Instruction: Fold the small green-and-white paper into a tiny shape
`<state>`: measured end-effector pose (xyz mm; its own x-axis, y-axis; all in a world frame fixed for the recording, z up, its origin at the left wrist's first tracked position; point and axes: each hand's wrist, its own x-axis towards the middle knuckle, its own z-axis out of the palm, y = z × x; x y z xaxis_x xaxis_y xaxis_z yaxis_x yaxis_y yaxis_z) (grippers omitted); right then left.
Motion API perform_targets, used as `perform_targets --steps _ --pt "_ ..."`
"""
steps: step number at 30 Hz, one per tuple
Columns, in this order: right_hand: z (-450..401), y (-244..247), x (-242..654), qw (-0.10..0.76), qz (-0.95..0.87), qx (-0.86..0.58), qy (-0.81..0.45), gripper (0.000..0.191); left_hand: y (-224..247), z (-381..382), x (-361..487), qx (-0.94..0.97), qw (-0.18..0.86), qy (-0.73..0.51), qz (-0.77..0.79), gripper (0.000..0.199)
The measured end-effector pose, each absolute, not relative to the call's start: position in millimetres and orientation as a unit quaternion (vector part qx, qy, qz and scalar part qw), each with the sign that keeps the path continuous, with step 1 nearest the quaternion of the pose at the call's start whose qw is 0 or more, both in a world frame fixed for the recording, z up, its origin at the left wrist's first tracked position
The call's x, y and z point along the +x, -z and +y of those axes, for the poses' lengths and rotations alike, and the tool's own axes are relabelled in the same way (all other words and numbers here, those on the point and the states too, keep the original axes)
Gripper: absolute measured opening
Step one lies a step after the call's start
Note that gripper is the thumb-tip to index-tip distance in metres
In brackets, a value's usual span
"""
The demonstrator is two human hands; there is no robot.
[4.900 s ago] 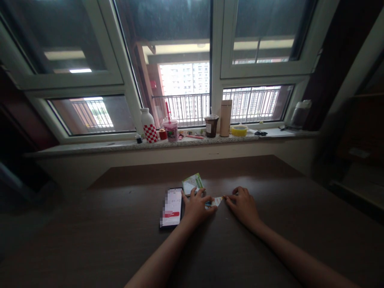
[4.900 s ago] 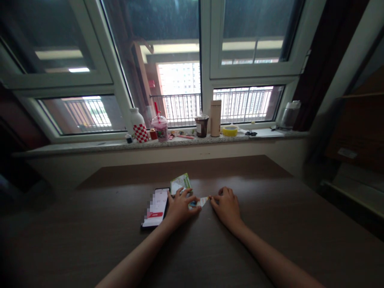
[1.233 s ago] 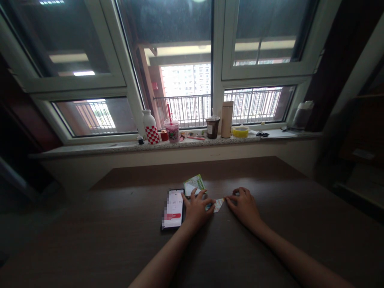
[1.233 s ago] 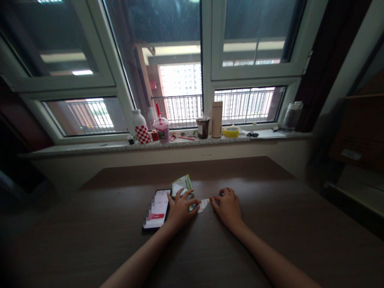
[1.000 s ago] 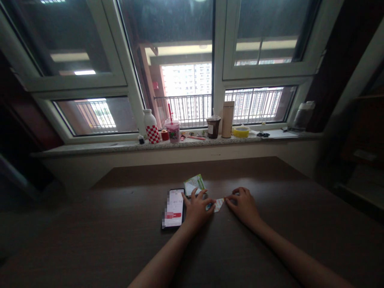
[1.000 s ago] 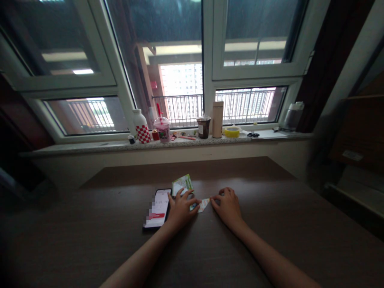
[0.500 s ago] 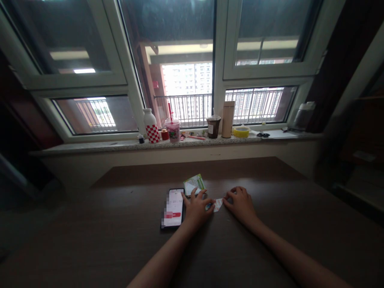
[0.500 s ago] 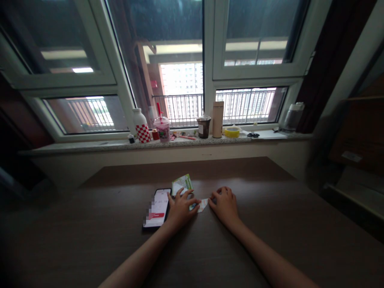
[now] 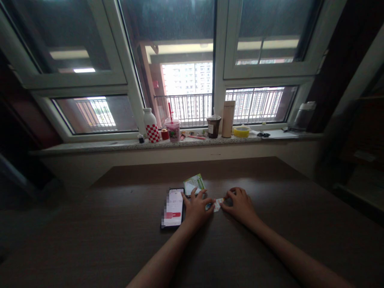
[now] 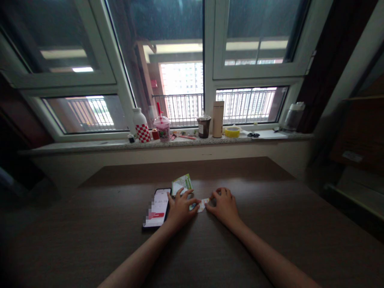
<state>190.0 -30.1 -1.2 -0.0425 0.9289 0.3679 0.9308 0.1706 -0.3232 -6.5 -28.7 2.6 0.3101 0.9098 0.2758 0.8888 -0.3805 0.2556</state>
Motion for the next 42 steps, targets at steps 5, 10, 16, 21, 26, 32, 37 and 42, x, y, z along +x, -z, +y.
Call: perform_targets --steps 5,10,16,21,26,32,37,42 --pt "-33 2 190 0.251 -0.73 -0.635 -0.009 0.034 -2 -29 -7 0.81 0.025 -0.189 0.554 0.023" --pt "-35 4 189 0.249 -0.736 -0.629 -0.007 0.043 -2 -28 -6 0.808 0.024 -0.199 0.553 0.021" --pt "-36 9 188 0.256 -0.738 -0.624 0.004 0.049 -3 -28 -6 0.81 0.028 -0.188 0.555 0.022" --pt "-36 13 189 0.271 -0.739 -0.616 -0.002 0.051 -2 -28 -6 0.809 0.023 -0.195 0.554 0.021" --pt "-31 16 195 0.328 -0.736 -0.591 -0.04 0.047 -3 -29 -6 0.81 0.024 -0.201 0.55 0.021" --pt "-30 15 201 0.367 -0.74 -0.556 -0.092 0.012 -2 -29 -5 0.808 0.022 -0.203 0.553 0.02" --pt "-33 13 201 0.36 -0.761 -0.527 -0.12 0.009 -3 -29 -4 0.806 0.023 -0.197 0.558 0.02" --pt "-32 13 200 0.353 -0.746 -0.553 -0.111 0.01 -3 -29 -5 0.808 0.023 -0.199 0.554 0.02"
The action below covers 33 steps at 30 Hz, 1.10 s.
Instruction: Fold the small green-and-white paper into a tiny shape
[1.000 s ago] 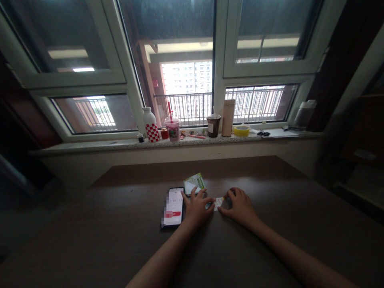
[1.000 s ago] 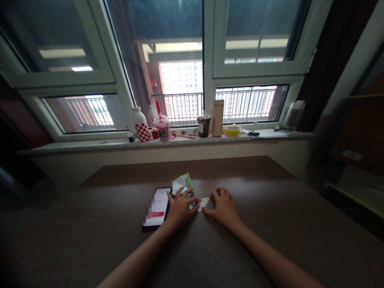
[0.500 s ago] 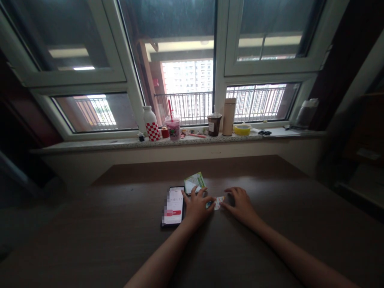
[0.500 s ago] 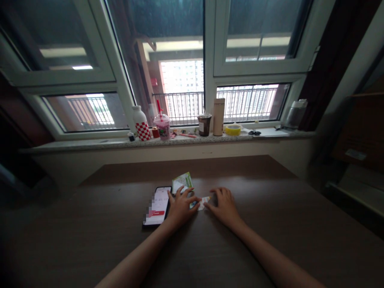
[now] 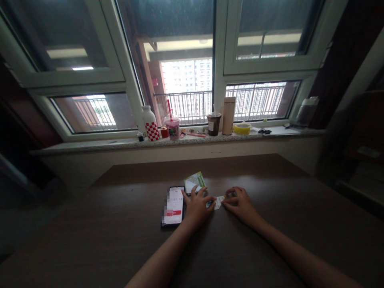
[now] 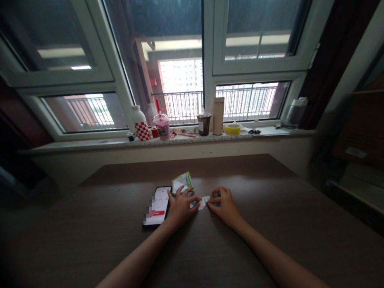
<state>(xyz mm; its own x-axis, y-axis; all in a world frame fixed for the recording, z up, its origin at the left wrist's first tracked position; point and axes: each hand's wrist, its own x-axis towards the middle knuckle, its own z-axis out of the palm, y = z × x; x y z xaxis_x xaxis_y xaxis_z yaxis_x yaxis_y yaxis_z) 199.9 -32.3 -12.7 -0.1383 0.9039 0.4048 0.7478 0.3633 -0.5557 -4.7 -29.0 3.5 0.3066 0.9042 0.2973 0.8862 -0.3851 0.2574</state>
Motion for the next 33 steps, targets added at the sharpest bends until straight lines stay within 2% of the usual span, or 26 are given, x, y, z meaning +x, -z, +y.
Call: perform_targets --steps 12,33 --pt "-32 3 199 0.315 -0.705 -0.636 -0.02 0.016 -8 -30 -4 0.807 0.033 -0.183 0.561 0.021" --pt "-32 5 198 0.298 -0.71 -0.638 0.005 0.019 -5 -30 -5 0.807 0.032 -0.192 0.557 0.021"
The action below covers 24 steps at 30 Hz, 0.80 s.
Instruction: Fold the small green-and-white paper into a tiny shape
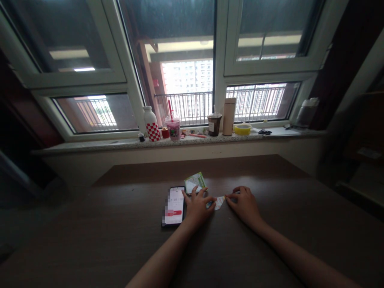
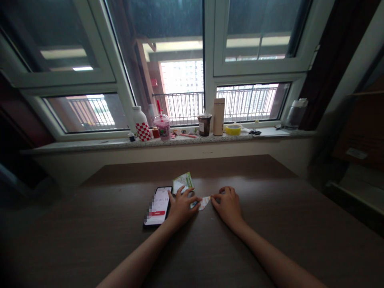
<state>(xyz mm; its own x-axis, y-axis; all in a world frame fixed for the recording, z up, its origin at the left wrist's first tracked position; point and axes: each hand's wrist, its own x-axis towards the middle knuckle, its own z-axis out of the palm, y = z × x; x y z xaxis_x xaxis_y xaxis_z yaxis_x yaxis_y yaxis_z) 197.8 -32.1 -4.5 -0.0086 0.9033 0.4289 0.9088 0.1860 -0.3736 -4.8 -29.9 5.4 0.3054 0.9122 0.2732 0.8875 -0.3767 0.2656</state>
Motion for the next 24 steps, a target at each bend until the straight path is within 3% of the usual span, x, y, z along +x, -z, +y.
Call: perform_targets --steps 10,24 --pt "-32 0 187 0.265 -0.708 -0.654 0.036 0.016 -5 -30 -5 0.81 0.028 -0.198 0.551 0.021" --pt "-36 6 187 0.256 -0.729 -0.634 0.006 0.041 -8 -32 -5 0.807 0.03 -0.189 0.558 0.021"
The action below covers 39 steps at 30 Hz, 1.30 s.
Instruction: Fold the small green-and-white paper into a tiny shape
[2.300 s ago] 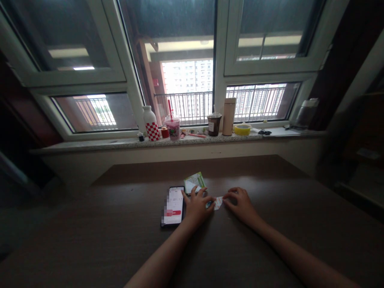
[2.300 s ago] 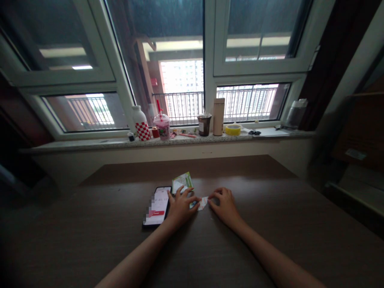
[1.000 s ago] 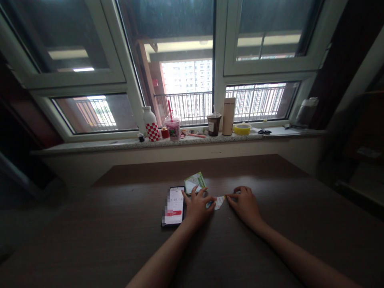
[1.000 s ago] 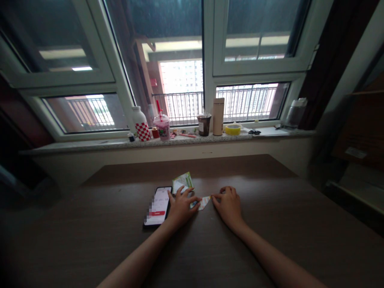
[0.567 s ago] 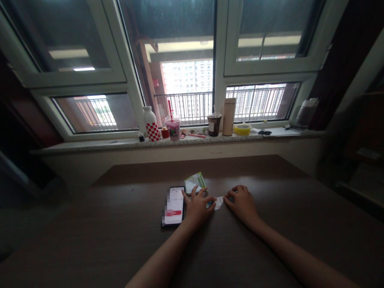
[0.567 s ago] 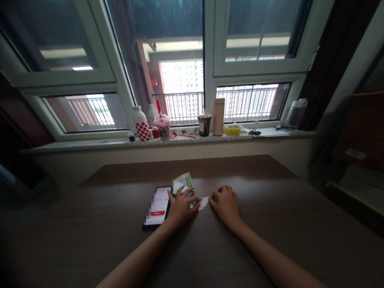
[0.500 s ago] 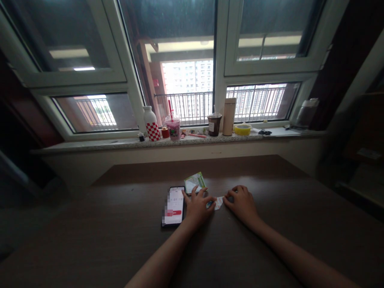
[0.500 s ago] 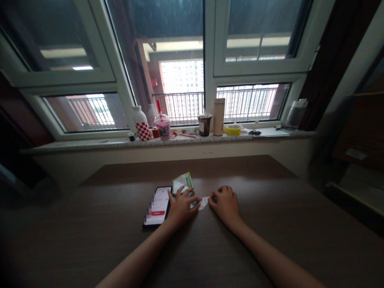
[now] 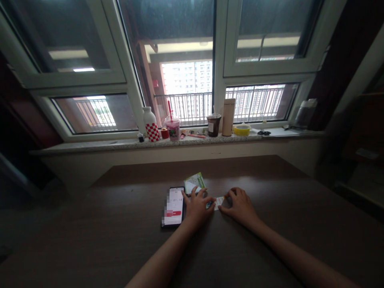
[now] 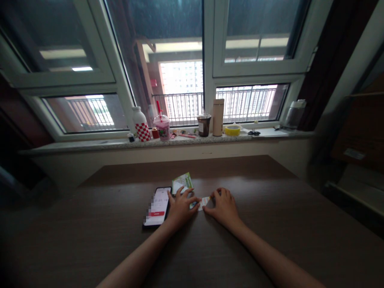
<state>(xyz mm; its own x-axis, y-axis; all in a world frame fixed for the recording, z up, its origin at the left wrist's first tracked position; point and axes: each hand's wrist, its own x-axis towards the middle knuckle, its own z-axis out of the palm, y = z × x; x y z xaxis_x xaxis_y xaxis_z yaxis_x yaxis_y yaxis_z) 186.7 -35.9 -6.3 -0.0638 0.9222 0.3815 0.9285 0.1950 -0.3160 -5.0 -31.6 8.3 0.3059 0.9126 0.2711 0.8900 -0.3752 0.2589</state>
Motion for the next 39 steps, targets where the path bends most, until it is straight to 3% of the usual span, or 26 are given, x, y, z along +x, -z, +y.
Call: perform_targets --steps 11,17,21,26,39 --pt "-37 16 192 0.282 -0.734 -0.616 -0.038 0.053 -4 -30 -6 0.807 0.028 -0.201 0.555 0.021" --pt "-33 15 198 0.351 -0.71 -0.605 -0.08 0.021 -4 -30 -6 0.808 0.026 -0.207 0.552 0.02" --pt "-34 12 197 0.374 -0.724 -0.568 -0.11 0.016 -4 -29 -6 0.809 0.021 -0.205 0.551 0.02" --pt "-37 11 194 0.356 -0.761 -0.525 -0.138 0.012 -2 -29 -6 0.81 0.017 -0.205 0.549 0.021" --pt "-37 -1 194 0.318 -0.699 -0.639 -0.041 0.019 -2 -29 -5 0.809 0.015 -0.21 0.549 0.02"
